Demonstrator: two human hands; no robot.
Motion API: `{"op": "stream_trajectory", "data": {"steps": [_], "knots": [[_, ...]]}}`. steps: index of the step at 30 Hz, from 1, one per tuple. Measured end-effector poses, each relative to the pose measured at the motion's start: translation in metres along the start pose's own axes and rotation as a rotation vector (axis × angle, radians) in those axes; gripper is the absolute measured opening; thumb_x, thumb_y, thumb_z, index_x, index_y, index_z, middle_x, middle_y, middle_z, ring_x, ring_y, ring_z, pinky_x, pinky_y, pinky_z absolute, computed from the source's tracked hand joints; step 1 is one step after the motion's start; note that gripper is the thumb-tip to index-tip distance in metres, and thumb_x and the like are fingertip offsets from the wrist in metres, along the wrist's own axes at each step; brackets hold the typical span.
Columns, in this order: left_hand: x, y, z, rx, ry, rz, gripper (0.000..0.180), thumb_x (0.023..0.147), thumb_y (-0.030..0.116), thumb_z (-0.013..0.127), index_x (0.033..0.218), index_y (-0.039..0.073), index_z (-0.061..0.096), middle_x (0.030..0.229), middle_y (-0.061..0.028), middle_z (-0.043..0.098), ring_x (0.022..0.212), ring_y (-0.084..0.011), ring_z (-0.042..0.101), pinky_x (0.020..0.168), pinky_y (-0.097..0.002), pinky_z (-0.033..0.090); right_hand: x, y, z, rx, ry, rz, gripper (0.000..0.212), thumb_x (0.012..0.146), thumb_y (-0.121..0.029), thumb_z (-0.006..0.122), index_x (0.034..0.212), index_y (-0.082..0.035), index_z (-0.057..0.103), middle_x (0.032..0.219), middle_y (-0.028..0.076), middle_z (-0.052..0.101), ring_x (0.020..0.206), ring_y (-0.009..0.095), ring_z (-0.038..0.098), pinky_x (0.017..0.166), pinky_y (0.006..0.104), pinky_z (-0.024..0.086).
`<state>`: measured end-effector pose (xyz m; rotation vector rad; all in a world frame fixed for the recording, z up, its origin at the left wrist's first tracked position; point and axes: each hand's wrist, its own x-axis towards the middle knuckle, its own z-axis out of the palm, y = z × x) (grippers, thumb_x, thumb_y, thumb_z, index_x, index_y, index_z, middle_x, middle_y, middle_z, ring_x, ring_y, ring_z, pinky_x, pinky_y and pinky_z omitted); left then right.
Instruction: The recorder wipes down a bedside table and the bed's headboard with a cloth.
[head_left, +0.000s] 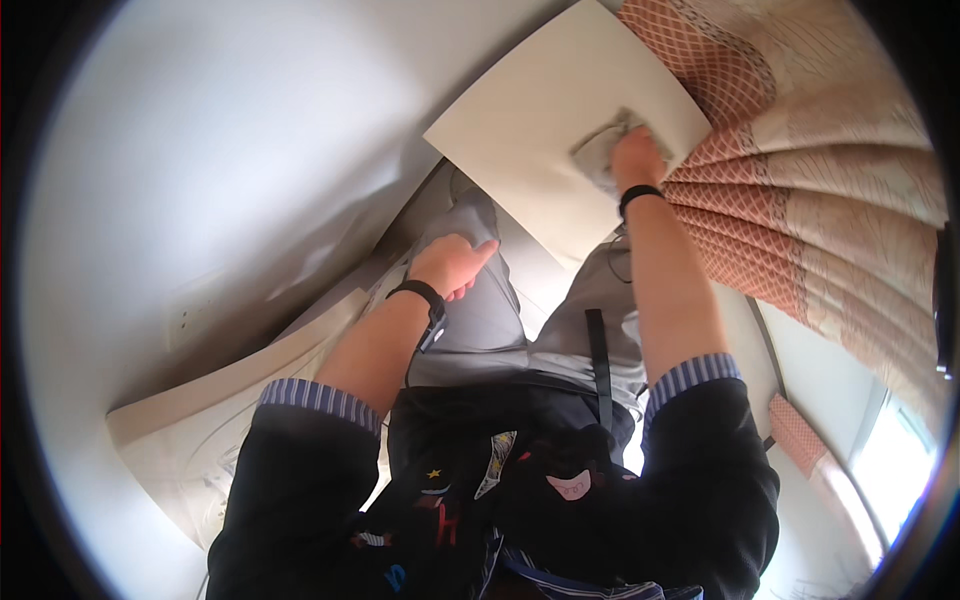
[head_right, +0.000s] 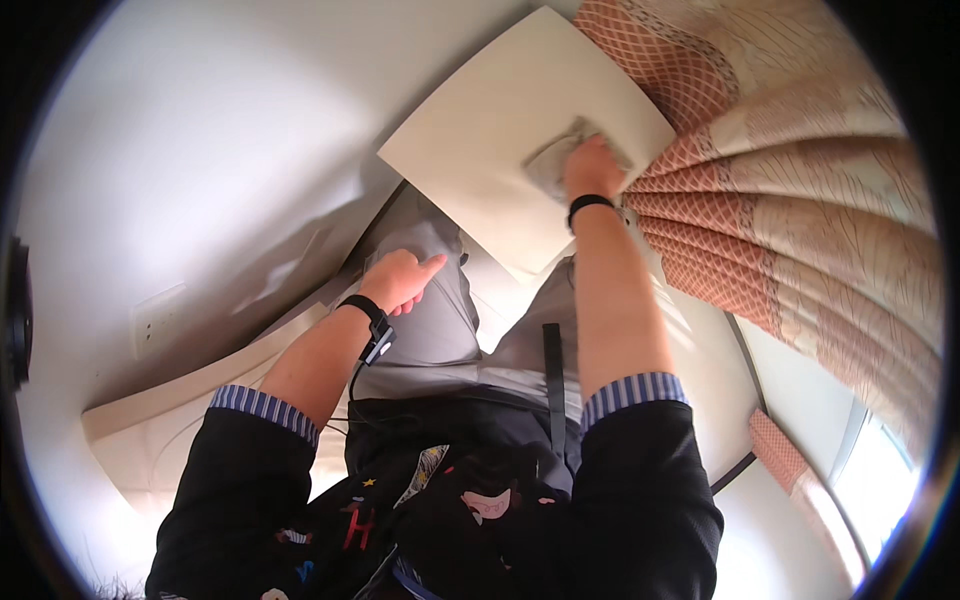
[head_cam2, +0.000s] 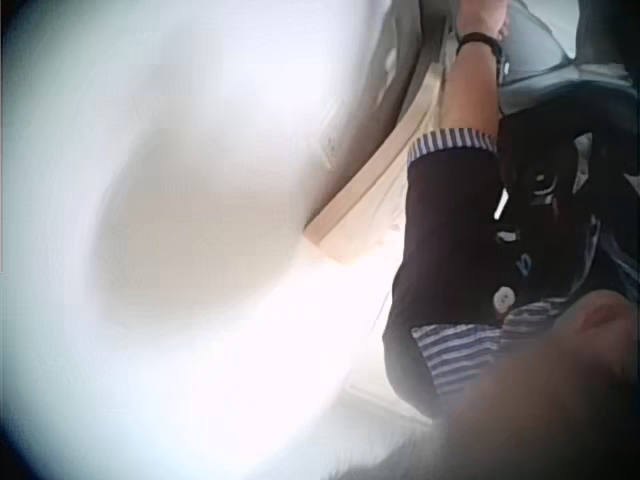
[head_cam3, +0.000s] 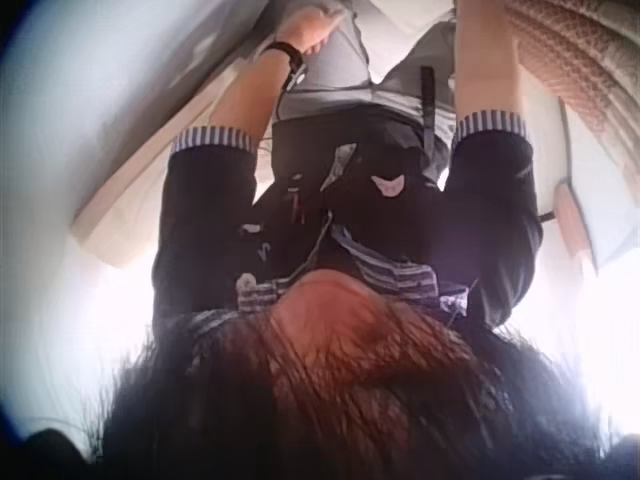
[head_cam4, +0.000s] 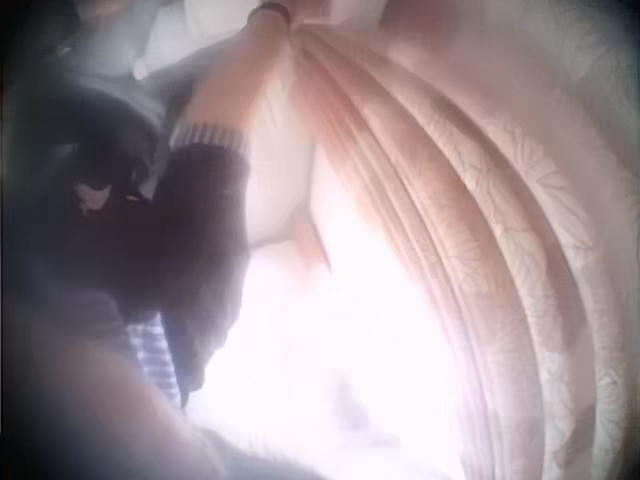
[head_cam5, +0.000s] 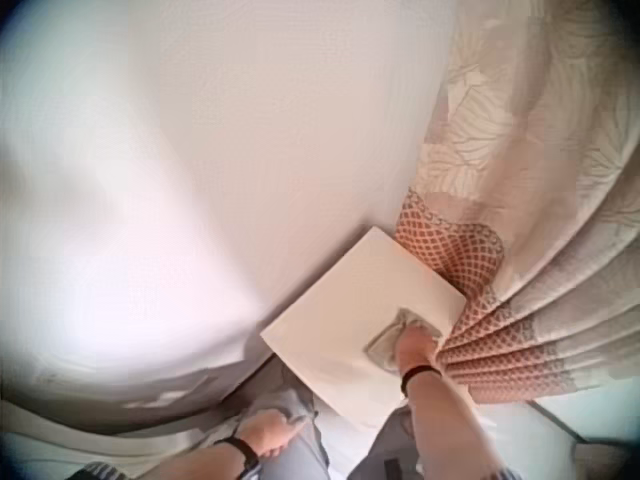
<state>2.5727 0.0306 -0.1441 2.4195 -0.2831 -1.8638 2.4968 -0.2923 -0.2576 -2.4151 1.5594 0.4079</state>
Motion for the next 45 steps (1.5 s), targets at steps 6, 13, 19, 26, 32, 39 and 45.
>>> {"op": "stream_trajectory", "data": {"steps": [6, 13, 19, 26, 32, 39, 45], "knots": [[-0.002, -0.017, 0.02, -0.095, 0.108, 0.2, 0.067, 0.097, 0.053, 0.053, 0.061, -0.002, 0.061, 0.054, -0.0126, 0.061, 0.043, -0.023, 0.058, 0.049, -0.0367, 0.049, -0.122, 0.007, 0.051, -0.094, 0.074, -0.097, 0.035, 0.103, -0.024, 0.041, 0.128, -0.006, 0.057, 0.122, 0.017, 0.07, 0.105, 0.036, 0.073, 0.094, 0.0523, 0.054], [-0.003, -0.043, 0.029, -0.094, 0.225, 0.245, 0.059, 0.095, 0.046, 0.05, 0.062, -0.001, 0.063, 0.054, -0.0116, 0.062, 0.045, -0.0232, 0.06, 0.053, -0.0376, 0.051, -0.179, -0.002, 0.054, -0.115, -0.049, -0.087, 0.032, 0.104, -0.023, 0.042, 0.129, -0.009, 0.055, 0.121, 0.016, 0.071, 0.108, 0.035, 0.073, 0.092, 0.051, 0.054], [-0.014, -0.041, 0.029, -0.12, 0.276, 0.224, 0.056, 0.095, 0.044, 0.049, 0.062, 0.002, 0.066, 0.054, -0.0083, 0.064, 0.048, -0.0232, 0.063, 0.059, -0.0371, 0.053, -0.153, 0.005, 0.048, -0.142, -0.104, -0.115, 0.03, 0.104, -0.022, 0.04, 0.126, -0.009, 0.055, 0.123, 0.017, 0.071, 0.106, 0.036, 0.073, 0.087, 0.051, 0.056], [-0.008, -0.015, 0.016, -0.146, 0.127, 0.128, 0.06, 0.098, 0.046, 0.048, 0.061, 0.001, 0.064, 0.054, -0.0089, 0.064, 0.048, -0.0243, 0.064, 0.059, -0.0368, 0.054, -0.062, 0.002, 0.028, -0.089, 0.019, -0.067, 0.031, 0.106, -0.023, 0.037, 0.124, -0.004, 0.054, 0.122, 0.023, 0.07, 0.107, 0.039, 0.072, 0.09, 0.0533, 0.057], [0.01, -0.008, -0.001, -0.042, 0.029, 0.054, 0.062, 0.099, 0.047, 0.047, 0.06, 0.001, 0.061, 0.054, -0.0106, 0.064, 0.047, -0.0247, 0.063, 0.059, -0.0385, 0.055, 0.034, -0.036, 0.001, -0.023, 0.023, -0.107, 0.038, 0.109, -0.023, 0.03, 0.125, -0.003, 0.057, 0.123, 0.018, 0.071, 0.112, 0.037, 0.07, 0.092, 0.0505, 0.056], [0.025, 0.03, -0.004, -0.034, 0.046, -0.004, 0.061, 0.096, 0.046, 0.047, 0.058, 0.0, 0.058, 0.052, -0.0122, 0.062, 0.041, -0.0237, 0.059, 0.05, -0.0379, 0.051, 0.067, -0.095, 0.007, -0.102, 0.113, -0.146, 0.036, 0.104, -0.029, 0.043, 0.128, -0.011, 0.062, 0.127, 0.012, 0.069, 0.115, 0.032, 0.068, 0.097, 0.0548, 0.048], [0.014, 0.02, 0.01, -0.044, 0.165, -0.009, 0.056, 0.095, 0.043, 0.045, 0.062, 0.001, 0.063, 0.055, -0.011, 0.064, 0.049, -0.0247, 0.065, 0.056, -0.0375, 0.054, -0.08, -0.119, 0.067, -0.02, 0.381, -0.549, 0.024, 0.093, -0.021, 0.054, 0.114, -0.013, 0.061, 0.108, 0.007, 0.066, 0.105, 0.028, 0.063, 0.09, 0.049, 0.046]]}}
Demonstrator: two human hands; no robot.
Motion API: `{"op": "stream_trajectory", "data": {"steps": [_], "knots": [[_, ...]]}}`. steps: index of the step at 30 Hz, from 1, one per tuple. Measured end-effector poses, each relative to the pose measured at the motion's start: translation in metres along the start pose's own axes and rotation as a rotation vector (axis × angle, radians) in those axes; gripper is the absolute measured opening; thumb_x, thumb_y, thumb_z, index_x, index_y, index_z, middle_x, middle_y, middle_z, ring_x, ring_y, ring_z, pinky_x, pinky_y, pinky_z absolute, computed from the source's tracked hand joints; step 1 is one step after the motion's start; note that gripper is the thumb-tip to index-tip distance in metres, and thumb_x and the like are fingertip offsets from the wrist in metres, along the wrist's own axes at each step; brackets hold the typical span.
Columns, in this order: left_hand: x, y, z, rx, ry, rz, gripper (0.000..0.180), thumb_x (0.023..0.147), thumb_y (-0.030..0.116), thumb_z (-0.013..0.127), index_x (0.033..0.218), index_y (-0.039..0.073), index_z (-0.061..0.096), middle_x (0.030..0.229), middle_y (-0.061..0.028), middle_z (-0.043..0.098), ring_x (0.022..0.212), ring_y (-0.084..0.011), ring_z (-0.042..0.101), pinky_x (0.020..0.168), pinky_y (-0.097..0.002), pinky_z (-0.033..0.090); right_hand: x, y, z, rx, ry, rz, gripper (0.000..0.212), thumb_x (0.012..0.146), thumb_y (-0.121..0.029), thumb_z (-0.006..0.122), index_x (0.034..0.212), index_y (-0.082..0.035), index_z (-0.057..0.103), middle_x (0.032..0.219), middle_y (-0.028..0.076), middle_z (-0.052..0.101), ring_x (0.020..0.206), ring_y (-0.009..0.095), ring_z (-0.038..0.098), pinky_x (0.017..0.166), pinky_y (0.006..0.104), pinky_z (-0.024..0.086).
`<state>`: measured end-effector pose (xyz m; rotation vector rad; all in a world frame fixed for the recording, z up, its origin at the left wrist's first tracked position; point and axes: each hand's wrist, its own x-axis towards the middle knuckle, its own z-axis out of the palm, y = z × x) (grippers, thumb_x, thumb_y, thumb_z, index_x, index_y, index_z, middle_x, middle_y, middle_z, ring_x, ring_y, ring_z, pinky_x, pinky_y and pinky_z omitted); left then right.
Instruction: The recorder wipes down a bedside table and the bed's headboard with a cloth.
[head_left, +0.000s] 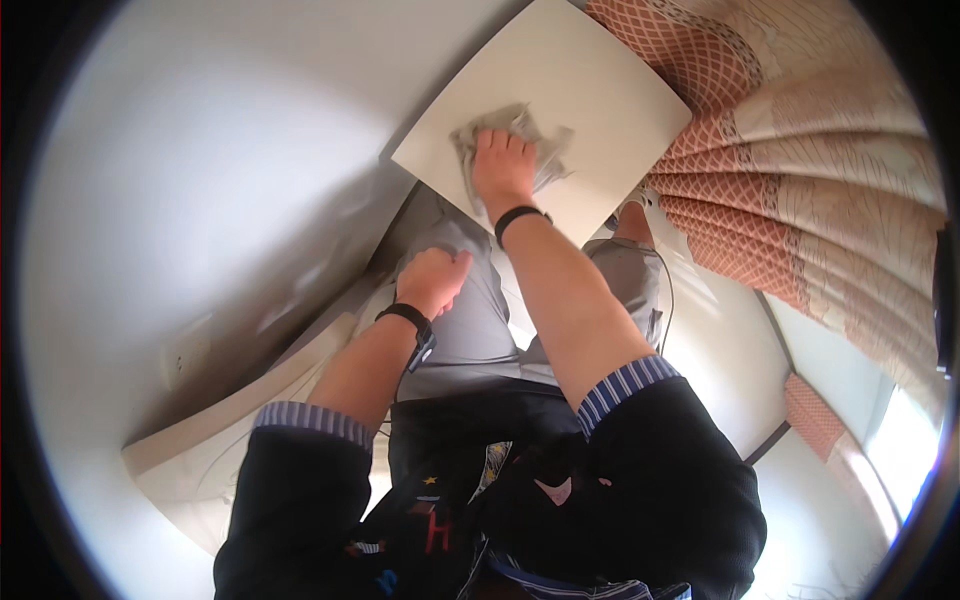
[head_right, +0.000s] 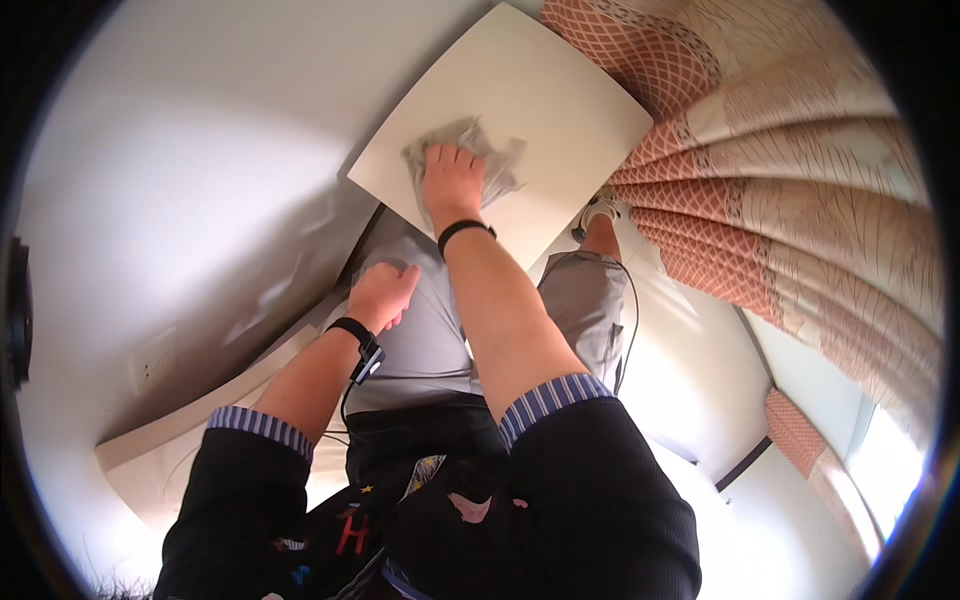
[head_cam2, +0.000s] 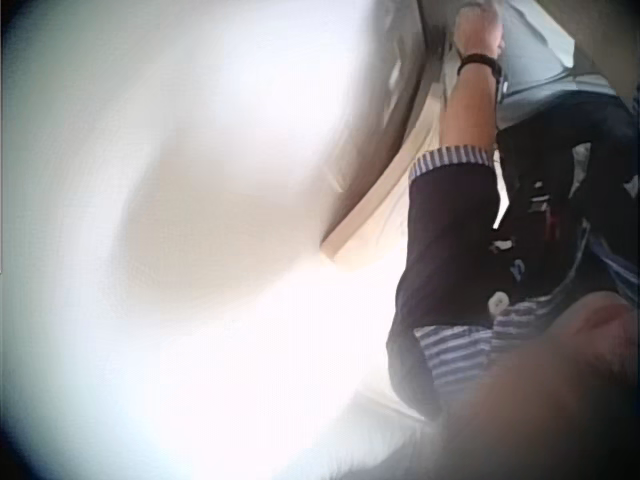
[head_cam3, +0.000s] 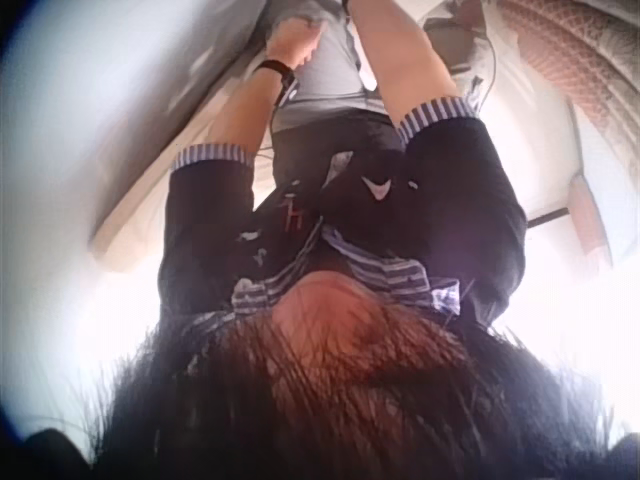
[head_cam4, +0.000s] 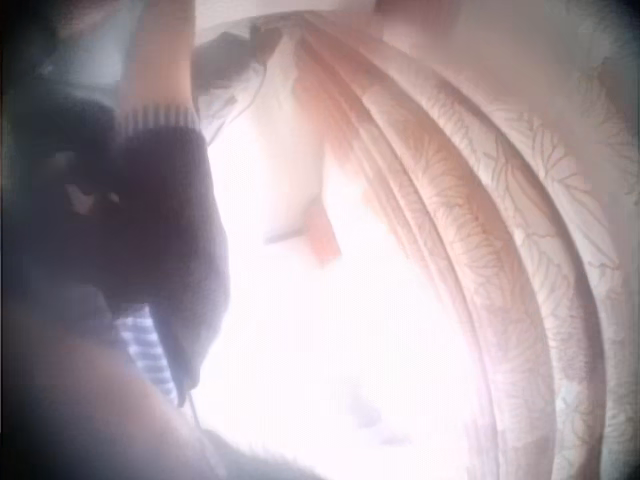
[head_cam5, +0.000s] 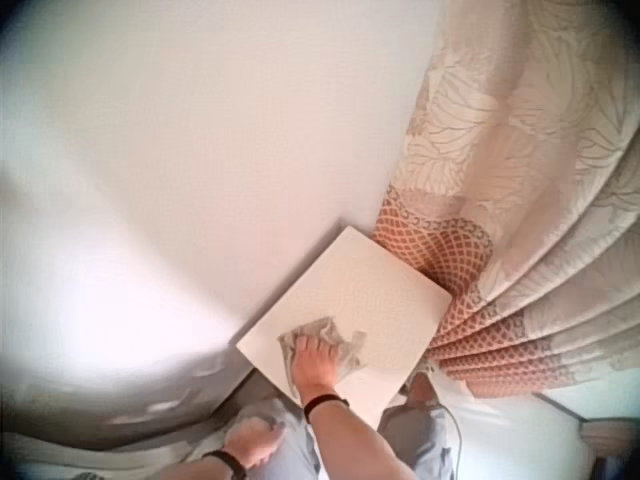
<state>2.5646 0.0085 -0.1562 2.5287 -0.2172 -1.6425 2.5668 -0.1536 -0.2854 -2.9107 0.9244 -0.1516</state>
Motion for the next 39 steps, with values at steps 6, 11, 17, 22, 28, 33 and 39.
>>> {"op": "stream_trajectory", "data": {"steps": [6, 11, 17, 22, 28, 33, 39], "knots": [[-0.008, -0.03, 0.014, -0.059, 0.067, 0.132, 0.053, 0.094, 0.039, 0.047, 0.062, 0.0, 0.064, 0.054, -0.0118, 0.064, 0.046, -0.0253, 0.063, 0.056, -0.0386, 0.054, -0.077, 0.018, -0.04, 0.012, -0.288, 0.017, 0.022, 0.095, -0.022, 0.051, 0.114, -0.015, 0.061, 0.112, 0.004, 0.066, 0.11, 0.027, 0.062, 0.093, 0.0459, 0.045], [-0.02, -0.036, 0.02, -0.071, 0.131, 0.213, 0.052, 0.095, 0.038, 0.047, 0.062, 0.001, 0.064, 0.055, -0.0103, 0.065, 0.049, -0.024, 0.064, 0.059, -0.0385, 0.054, -0.141, 0.065, -0.051, 0.003, -0.251, 0.229, 0.024, 0.097, -0.022, 0.05, 0.117, -0.014, 0.059, 0.116, 0.006, 0.068, 0.111, 0.03, 0.066, 0.094, 0.0524, 0.047], [-0.016, -0.048, 0.014, -0.095, 0.082, 0.226, 0.051, 0.094, 0.039, 0.048, 0.064, 0.001, 0.065, 0.057, -0.0109, 0.065, 0.05, -0.0237, 0.064, 0.06, -0.038, 0.053, -0.153, 0.08, -0.045, -0.108, -0.303, 0.27, 0.023, 0.098, -0.022, 0.05, 0.119, -0.013, 0.057, 0.119, 0.007, 0.068, 0.113, 0.031, 0.066, 0.089, 0.0504, 0.054], [-0.009, -0.046, 0.006, -0.123, 0.008, 0.222, 0.051, 0.094, 0.04, 0.049, 0.066, 0.001, 0.065, 0.058, -0.0127, 0.065, 0.05, -0.0244, 0.062, 0.057, -0.0386, 0.052, -0.126, 0.072, -0.03, -0.131, -0.337, 0.422, 0.03, 0.098, -0.024, 0.048, 0.122, -0.006, 0.055, 0.12, 0.016, 0.067, 0.112, 0.037, 0.067, 0.091, 0.0506, 0.055], [-0.005, -0.046, -0.001, -0.239, -0.085, 0.184, 0.053, 0.093, 0.039, 0.048, 0.059, 0.0, 0.059, 0.051, -0.0126, 0.059, 0.041, -0.0235, 0.056, 0.049, -0.0378, 0.049, -0.027, 0.107, -0.03, 0.016, -0.389, 0.57, 0.043, 0.102, -0.032, 0.043, 0.13, 0.0, 0.051, 0.132, 0.023, 0.063, 0.121, 0.04, 0.064, 0.1, 0.0525, 0.052], [0.0, -0.02, -0.018, -0.111, -0.163, 0.034, 0.053, 0.095, 0.039, 0.044, 0.064, 0.001, 0.062, 0.057, -0.0114, 0.064, 0.051, -0.0263, 0.064, 0.059, -0.0385, 0.055, 0.081, 0.173, -0.03, 0.091, -0.421, 0.455, 0.054, 0.103, -0.039, 0.043, 0.133, 0.004, 0.052, 0.139, 0.03, 0.059, 0.125, 0.043, 0.06, 0.107, 0.0502, 0.048], [0.005, -0.022, -0.025, -0.074, -0.151, -0.02, 0.064, 0.102, 0.046, 0.04, 0.062, 0.002, 0.062, 0.055, -0.0104, 0.064, 0.049, -0.0259, 0.064, 0.062, -0.0395, 0.055, 0.172, 0.195, -0.031, 0.165, -0.457, 0.566, 0.064, 0.107, -0.046, 0.037, 0.145, 0.004, 0.047, 0.144, 0.028, 0.056, 0.128, 0.043, 0.058, 0.109, 0.0517, 0.045]]}}
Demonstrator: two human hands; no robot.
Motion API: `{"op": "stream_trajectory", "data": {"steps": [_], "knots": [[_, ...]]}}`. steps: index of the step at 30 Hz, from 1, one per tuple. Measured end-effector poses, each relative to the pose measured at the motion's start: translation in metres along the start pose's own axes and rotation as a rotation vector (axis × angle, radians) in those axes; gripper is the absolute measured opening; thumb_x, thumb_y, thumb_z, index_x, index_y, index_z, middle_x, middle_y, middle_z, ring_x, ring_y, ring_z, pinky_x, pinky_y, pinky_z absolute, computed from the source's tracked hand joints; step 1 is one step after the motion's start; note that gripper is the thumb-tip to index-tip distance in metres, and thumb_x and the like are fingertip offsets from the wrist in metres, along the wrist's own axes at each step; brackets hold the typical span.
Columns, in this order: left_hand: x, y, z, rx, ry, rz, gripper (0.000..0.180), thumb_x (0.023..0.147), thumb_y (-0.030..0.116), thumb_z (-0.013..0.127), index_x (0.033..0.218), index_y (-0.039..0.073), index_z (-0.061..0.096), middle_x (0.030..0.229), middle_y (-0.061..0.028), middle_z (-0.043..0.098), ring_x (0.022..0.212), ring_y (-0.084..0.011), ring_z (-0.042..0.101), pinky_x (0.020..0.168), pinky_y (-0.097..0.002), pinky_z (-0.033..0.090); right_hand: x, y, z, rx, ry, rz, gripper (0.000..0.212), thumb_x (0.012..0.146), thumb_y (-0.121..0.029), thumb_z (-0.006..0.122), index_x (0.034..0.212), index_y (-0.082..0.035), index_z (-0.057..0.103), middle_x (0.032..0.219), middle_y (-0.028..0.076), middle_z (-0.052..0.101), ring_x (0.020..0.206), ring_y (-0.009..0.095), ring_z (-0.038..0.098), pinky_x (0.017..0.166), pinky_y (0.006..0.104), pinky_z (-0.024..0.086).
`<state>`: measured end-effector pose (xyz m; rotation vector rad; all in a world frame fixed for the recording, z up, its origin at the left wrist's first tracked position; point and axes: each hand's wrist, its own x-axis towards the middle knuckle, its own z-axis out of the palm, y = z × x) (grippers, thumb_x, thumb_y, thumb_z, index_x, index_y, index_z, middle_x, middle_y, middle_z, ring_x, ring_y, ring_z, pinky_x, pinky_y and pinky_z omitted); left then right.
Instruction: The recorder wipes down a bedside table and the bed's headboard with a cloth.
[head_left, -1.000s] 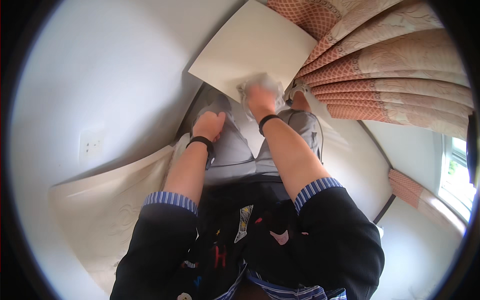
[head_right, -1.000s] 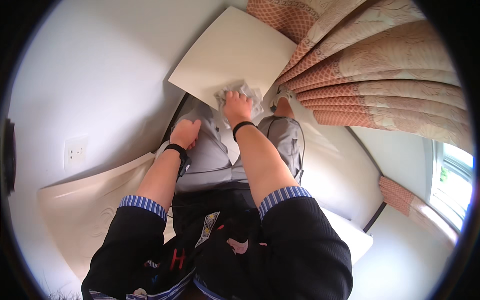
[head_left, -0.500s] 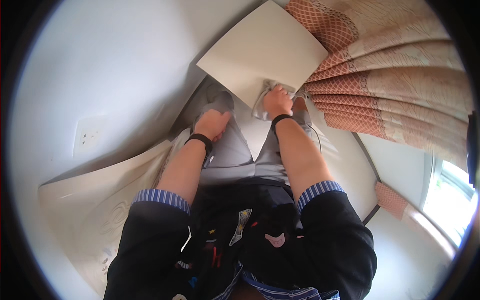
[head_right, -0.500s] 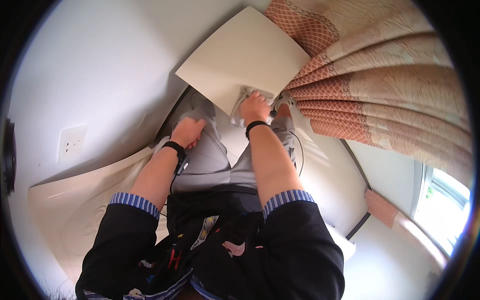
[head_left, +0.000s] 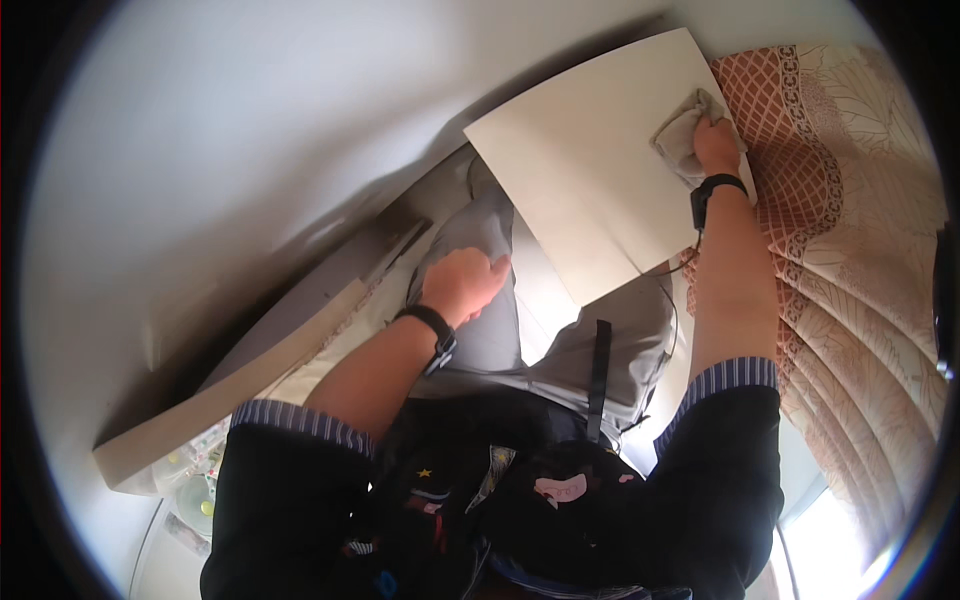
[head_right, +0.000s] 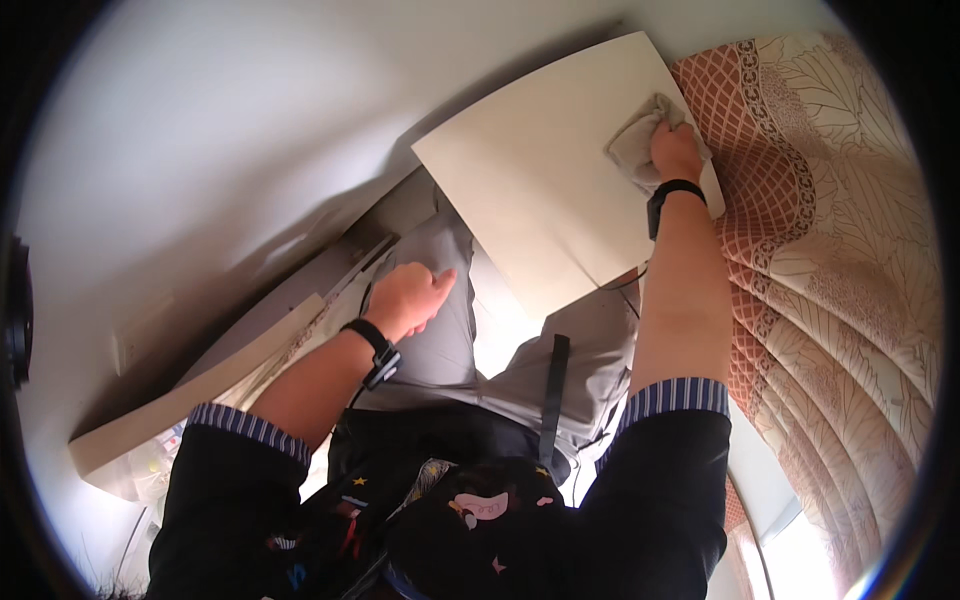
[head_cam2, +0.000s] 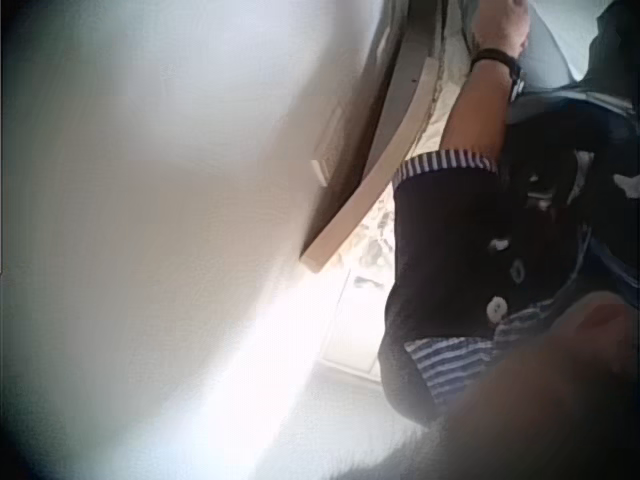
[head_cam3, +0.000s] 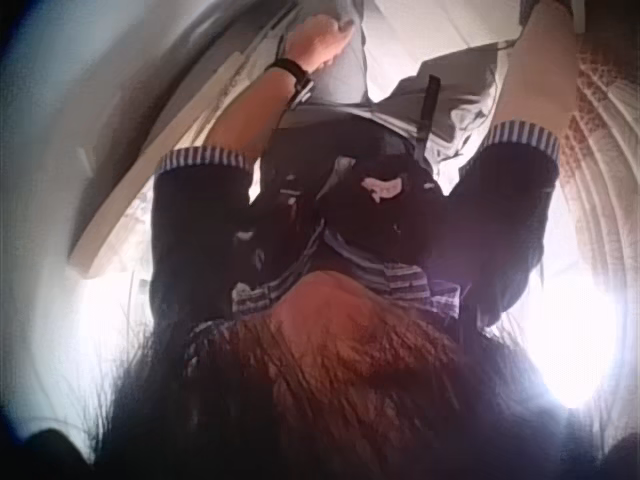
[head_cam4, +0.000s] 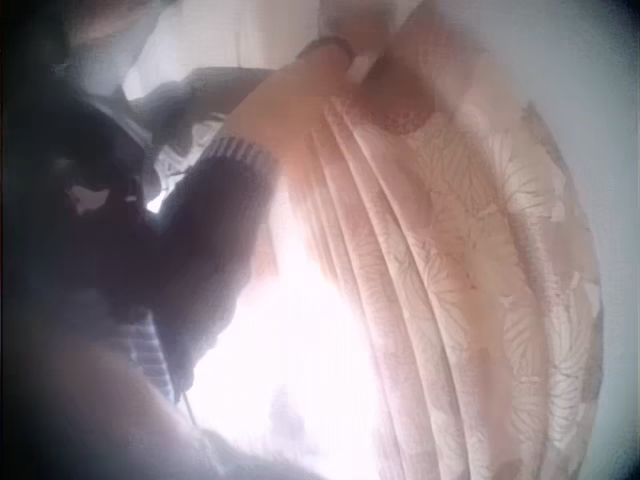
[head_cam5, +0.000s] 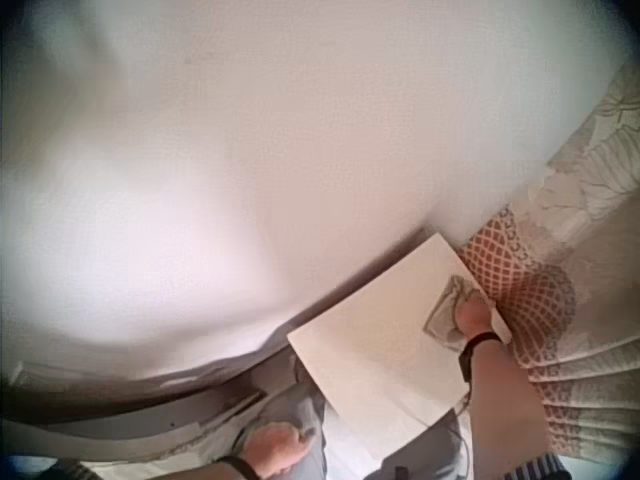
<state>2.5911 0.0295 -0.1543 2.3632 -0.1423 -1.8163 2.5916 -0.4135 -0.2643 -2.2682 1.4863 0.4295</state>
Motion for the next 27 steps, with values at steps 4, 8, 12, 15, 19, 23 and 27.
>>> {"op": "stream_trajectory", "data": {"steps": [4, 8, 12, 15, 19, 23, 27], "knots": [[0.005, 0.015, -0.003, 0.038, -0.015, -0.041, 0.067, 0.103, 0.049, 0.041, 0.061, 0.002, 0.062, 0.053, -0.0098, 0.062, 0.046, -0.0247, 0.062, 0.057, -0.0387, 0.055, 0.037, 0.018, -0.008, -0.03, 0.067, -0.091, 0.066, 0.105, -0.049, 0.04, 0.147, 0.001, 0.049, 0.149, 0.025, 0.054, 0.134, 0.042, 0.053, 0.112, 0.0494, 0.043], [0.002, 0.009, 0.003, -0.036, 0.023, -0.038, 0.068, 0.101, 0.053, 0.047, 0.057, 0.003, 0.057, 0.048, -0.0094, 0.058, 0.038, -0.0212, 0.055, 0.048, -0.0364, 0.048, 0.012, 0.019, 0.008, 0.062, 0.074, -0.118, 0.064, 0.103, -0.05, 0.046, 0.144, -0.002, 0.052, 0.148, 0.024, 0.055, 0.133, 0.042, 0.055, 0.111, 0.0481, 0.044], [0.001, -0.003, 0.011, -0.026, 0.012, 0.02, 0.065, 0.099, 0.051, 0.046, 0.06, 0.001, 0.06, 0.051, -0.0108, 0.06, 0.043, -0.0231, 0.06, 0.053, -0.0365, 0.052, -0.049, 0.032, 0.028, 0.05, 0.057, -0.214, 0.057, 0.103, -0.049, 0.048, 0.136, -0.003, 0.056, 0.14, 0.023, 0.061, 0.129, 0.04, 0.058, 0.108, 0.049, 0.046], [-0.002, -0.005, 0.021, -0.072, 0.086, 0.098, 0.063, 0.098, 0.05, 0.048, 0.06, 0.001, 0.06, 0.05, -0.0109, 0.059, 0.041, -0.0224, 0.057, 0.052, -0.0367, 0.05, -0.111, 0.042, 0.051, 0.011, 0.067, -0.221, 0.055, 0.103, -0.047, 0.048, 0.135, -0.003, 0.055, 0.135, 0.023, 0.062, 0.125, 0.039, 0.06, 0.105, 0.0506, 0.048], [-0.01, -0.004, 0.031, -0.067, 0.14, 0.162, 0.06, 0.097, 0.047, 0.048, 0.061, 0.001, 0.06, 0.051, -0.0101, 0.06, 0.042, -0.0224, 0.057, 0.053, -0.0375, 0.05, -0.193, 0.056, 0.083, -0.054, -0.001, -0.194, 0.054, 0.102, -0.047, 0.051, 0.133, -0.004, 0.054, 0.138, 0.021, 0.06, 0.126, 0.038, 0.061, 0.104, 0.0518, 0.049], [-0.016, -0.018, 0.035, -0.054, 0.23, 0.236, 0.059, 0.097, 0.046, 0.048, 0.06, 0.002, 0.063, 0.053, -0.0083, 0.062, 0.046, -0.0215, 0.061, 0.057, -0.0367, 0.051, -0.274, 0.057, 0.127, -0.086, 0.028, -0.171, 0.049, 0.102, -0.046, 0.052, 0.131, -0.007, 0.055, 0.13, 0.02, 0.063, 0.123, 0.04, 0.061, 0.1, 0.0558, 0.05], [-0.016, -0.029, 0.042, -0.064, 0.295, 0.221, 0.057, 0.097, 0.045, 0.047, 0.06, 0.005, 0.065, 0.054, -0.0073, 0.064, 0.047, -0.0224, 0.063, 0.058, -0.0379, 0.053, -0.316, 0.059, 0.147, -0.04, 0.049, -0.109, 0.047, 0.102, -0.047, 0.053, 0.125, -0.006, 0.056, 0.128, 0.02, 0.063, 0.122, 0.04, 0.061, 0.099, 0.0552, 0.05]]}}
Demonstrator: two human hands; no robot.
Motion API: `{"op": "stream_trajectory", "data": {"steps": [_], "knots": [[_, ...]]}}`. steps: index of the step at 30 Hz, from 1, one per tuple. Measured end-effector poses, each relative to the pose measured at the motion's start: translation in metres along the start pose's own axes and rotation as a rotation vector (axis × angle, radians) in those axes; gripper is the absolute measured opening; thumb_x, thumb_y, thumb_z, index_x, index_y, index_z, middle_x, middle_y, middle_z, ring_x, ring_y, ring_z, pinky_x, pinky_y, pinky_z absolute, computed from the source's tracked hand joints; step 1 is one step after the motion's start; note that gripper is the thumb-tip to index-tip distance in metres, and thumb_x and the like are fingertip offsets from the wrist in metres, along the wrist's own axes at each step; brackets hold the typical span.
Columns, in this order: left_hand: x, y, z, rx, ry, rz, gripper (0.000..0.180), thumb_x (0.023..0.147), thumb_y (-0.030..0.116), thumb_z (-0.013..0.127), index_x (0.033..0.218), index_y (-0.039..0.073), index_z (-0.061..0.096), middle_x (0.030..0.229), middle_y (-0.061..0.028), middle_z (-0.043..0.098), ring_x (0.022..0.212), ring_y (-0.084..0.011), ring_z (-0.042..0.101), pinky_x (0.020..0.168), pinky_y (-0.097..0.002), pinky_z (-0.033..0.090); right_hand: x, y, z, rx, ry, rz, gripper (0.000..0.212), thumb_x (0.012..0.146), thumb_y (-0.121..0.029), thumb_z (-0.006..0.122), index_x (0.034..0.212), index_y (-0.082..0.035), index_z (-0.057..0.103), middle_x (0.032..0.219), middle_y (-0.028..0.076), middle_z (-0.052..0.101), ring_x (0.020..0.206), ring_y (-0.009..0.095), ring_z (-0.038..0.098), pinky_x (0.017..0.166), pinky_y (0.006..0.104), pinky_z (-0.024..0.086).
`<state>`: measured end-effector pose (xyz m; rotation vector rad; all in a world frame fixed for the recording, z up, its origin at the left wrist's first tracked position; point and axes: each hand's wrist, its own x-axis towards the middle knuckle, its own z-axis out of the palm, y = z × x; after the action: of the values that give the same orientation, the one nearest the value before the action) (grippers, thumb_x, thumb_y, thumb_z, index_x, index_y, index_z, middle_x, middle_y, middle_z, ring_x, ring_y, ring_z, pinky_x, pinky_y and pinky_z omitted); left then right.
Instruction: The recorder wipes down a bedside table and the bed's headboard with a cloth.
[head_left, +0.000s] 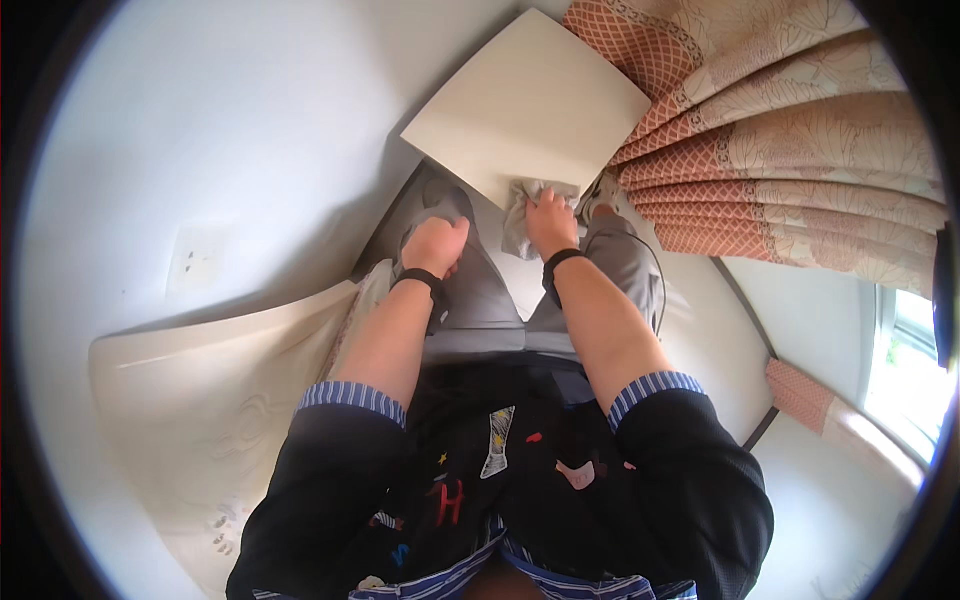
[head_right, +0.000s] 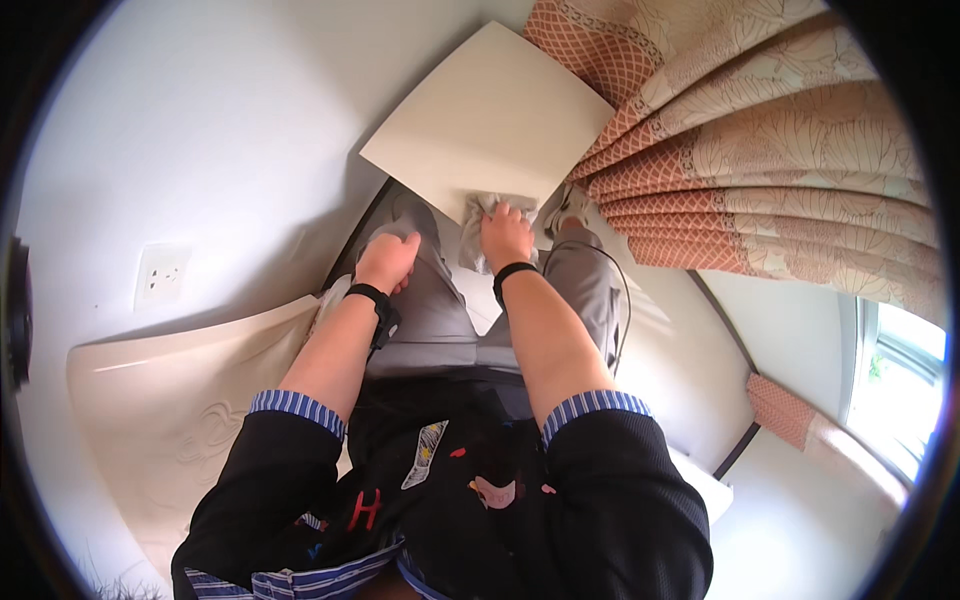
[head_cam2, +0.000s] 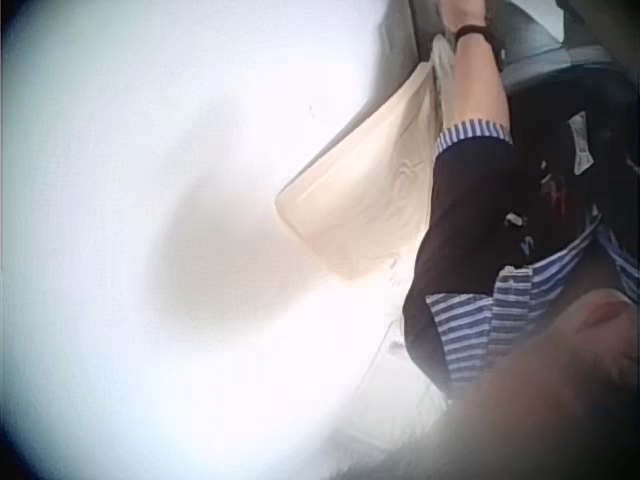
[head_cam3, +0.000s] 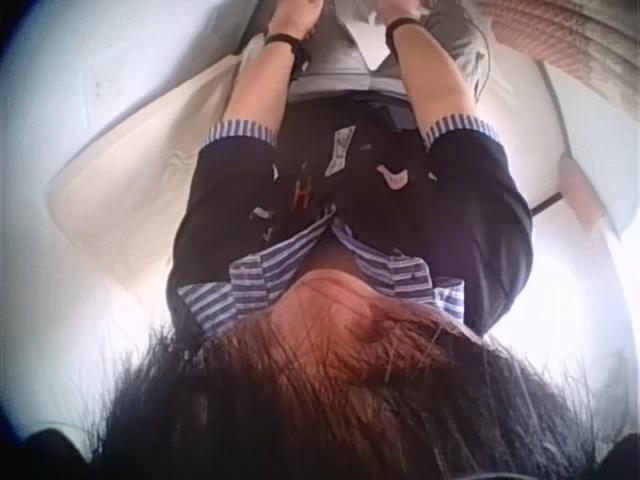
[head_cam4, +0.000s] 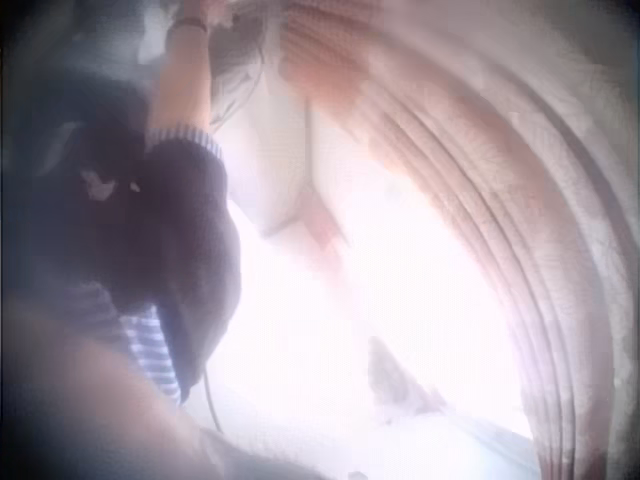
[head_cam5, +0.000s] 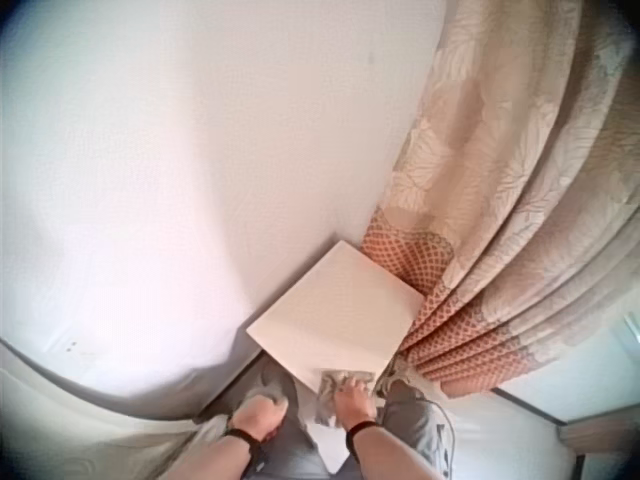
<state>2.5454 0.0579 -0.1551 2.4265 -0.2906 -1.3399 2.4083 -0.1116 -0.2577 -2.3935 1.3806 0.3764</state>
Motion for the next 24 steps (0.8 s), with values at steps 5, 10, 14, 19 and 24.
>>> {"op": "stream_trajectory", "data": {"steps": [5, 10, 14, 19, 24], "knots": [[-0.001, 0.007, 0.005, 0.029, -0.015, 0.007, 0.058, 0.096, 0.044, 0.047, 0.062, 0.002, 0.066, 0.055, -0.0082, 0.065, 0.05, -0.0243, 0.066, 0.062, -0.0388, 0.055, 0.017, 0.004, 0.003, 0.031, 0.107, 0.007, 0.049, 0.1, -0.051, 0.055, 0.118, -0.005, 0.057, 0.117, 0.02, 0.068, 0.112, 0.042, 0.066, 0.092, 0.0562, 0.053], [0.012, 0.004, 0.004, 0.042, -0.031, -0.025, 0.059, 0.096, 0.045, 0.047, 0.063, 0.001, 0.068, 0.055, -0.0091, 0.065, 0.051, -0.0254, 0.066, 0.062, -0.0391, 0.055, 0.046, -0.011, 0.005, 0.019, 0.223, 0.098, 0.052, 0.099, -0.056, 0.055, 0.113, -0.006, 0.059, 0.108, 0.019, 0.071, 0.101, 0.041, 0.071, 0.086, 0.0558, 0.055], [0.012, 0.015, 0.003, 0.028, -0.09, -0.073, 0.062, 0.098, 0.048, 0.046, 0.064, 0.001, 0.067, 0.055, -0.0096, 0.065, 0.051, -0.0256, 0.067, 0.063, -0.0392, 0.055, 0.106, -0.016, -0.019, 0.138, 0.288, 0.203, 0.056, 0.098, -0.058, 0.055, 0.114, -0.004, 0.06, 0.112, 0.022, 0.071, 0.102, 0.043, 0.07, 0.089, 0.0562, 0.055], [0.023, 0.033, -0.001, 0.051, -0.141, -0.167, 0.064, 0.1, 0.051, 0.047, 0.06, 0.003, 0.061, 0.051, -0.0082, 0.061, 0.043, -0.0214, 0.061, 0.052, -0.0351, 0.052, 0.218, -0.002, -0.068, 0.115, 0.375, 0.096, 0.068, 0.097, -0.061, 0.051, 0.124, 0.0, 0.062, 0.12, 0.026, 0.07, 0.113, 0.043, 0.067, 0.096, 0.0529, 0.053], [0.038, 0.058, -0.004, 0.167, -0.201, -0.252, 0.07, 0.102, 0.055, 0.043, 0.057, 0.005, 0.06, 0.05, -0.0068, 0.061, 0.044, -0.0221, 0.061, 0.055, -0.0362, 0.053, 0.33, 0.012, -0.103, 0.085, 0.329, 0.027, 0.067, 0.1, -0.06, 0.045, 0.124, 0.0, 0.063, 0.127, 0.025, 0.068, 0.116, 0.043, 0.066, 0.098, 0.0527, 0.052]]}}
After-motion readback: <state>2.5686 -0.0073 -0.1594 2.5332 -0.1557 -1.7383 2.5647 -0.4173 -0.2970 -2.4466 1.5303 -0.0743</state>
